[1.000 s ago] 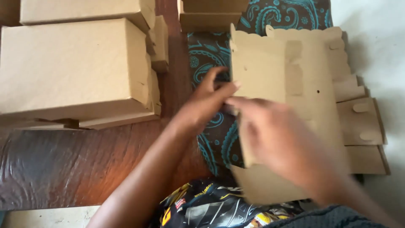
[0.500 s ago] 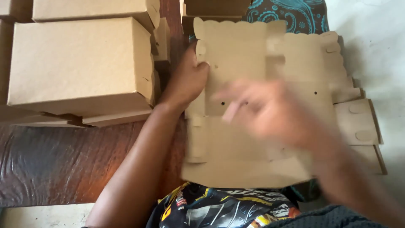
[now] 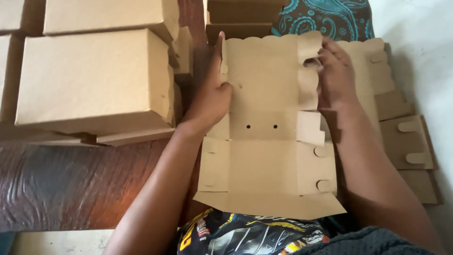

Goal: The person assembles a flat cardboard box by folding the side panels and inserting the locking tabs into their slots. They then fold and tuck the top flaps to close the box and place the finished unit onto a stack of completed boxes.

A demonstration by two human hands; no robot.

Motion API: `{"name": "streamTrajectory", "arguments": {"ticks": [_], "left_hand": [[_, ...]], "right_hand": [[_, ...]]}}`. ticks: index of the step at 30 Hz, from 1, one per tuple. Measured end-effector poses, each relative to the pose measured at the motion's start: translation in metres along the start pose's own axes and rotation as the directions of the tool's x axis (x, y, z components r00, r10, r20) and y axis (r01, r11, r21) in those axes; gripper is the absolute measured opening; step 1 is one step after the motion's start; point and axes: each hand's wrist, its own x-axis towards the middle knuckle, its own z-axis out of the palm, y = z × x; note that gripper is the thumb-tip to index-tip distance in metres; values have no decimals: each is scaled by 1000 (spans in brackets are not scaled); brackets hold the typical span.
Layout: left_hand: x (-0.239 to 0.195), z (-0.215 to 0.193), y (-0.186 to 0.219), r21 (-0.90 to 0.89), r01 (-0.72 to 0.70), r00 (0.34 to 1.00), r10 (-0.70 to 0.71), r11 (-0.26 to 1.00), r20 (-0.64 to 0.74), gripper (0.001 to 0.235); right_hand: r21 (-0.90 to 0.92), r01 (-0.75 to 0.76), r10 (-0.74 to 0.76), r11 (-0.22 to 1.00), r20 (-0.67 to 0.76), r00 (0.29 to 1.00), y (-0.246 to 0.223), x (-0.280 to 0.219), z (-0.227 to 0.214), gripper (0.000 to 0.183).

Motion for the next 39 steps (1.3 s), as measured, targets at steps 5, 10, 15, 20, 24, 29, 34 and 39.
{"name": "streamTrajectory", "arguments": {"ticks": [5, 10, 15, 20, 24, 29, 34, 39], "left_hand": [[-3, 0, 0, -144, -21, 994, 36, 989, 105, 91], [-6, 0, 7, 25, -130, 987, 127, 991, 94, 91], [-7, 3, 22, -267, -137, 959, 196, 954, 206, 95], [-5, 1, 30, -272, -135, 991, 125, 953, -57, 45], [2, -4, 35, -286, 18, 1000, -16, 958, 10, 58], [3, -3, 32, -164, -166, 982, 178, 972, 59, 31], [12, 3, 25, -432, -93, 996, 85, 897, -36, 28], [10, 2, 29, -498, -93, 996, 88, 862, -34, 30]], "right_hand": [[36, -55, 48, 998, 161, 986, 69, 32, -24, 54], [-90, -148, 150, 985, 12, 989, 4, -7, 1, 69], [-16, 52, -46, 999, 234, 971, 2, -18, -3, 26], [138, -74, 45, 988, 204, 978, -11, -27, -4, 13], [116, -40, 10, 992, 242, 970, -11, -28, -5, 13], [196, -17, -41, 981, 292, 955, -14, -34, -4, 34], [414, -365, 283, 834, 246, 927, -1, -31, -12, 60], [430, -117, -134, 895, 510, 850, 40, -8, -23, 29]]}}
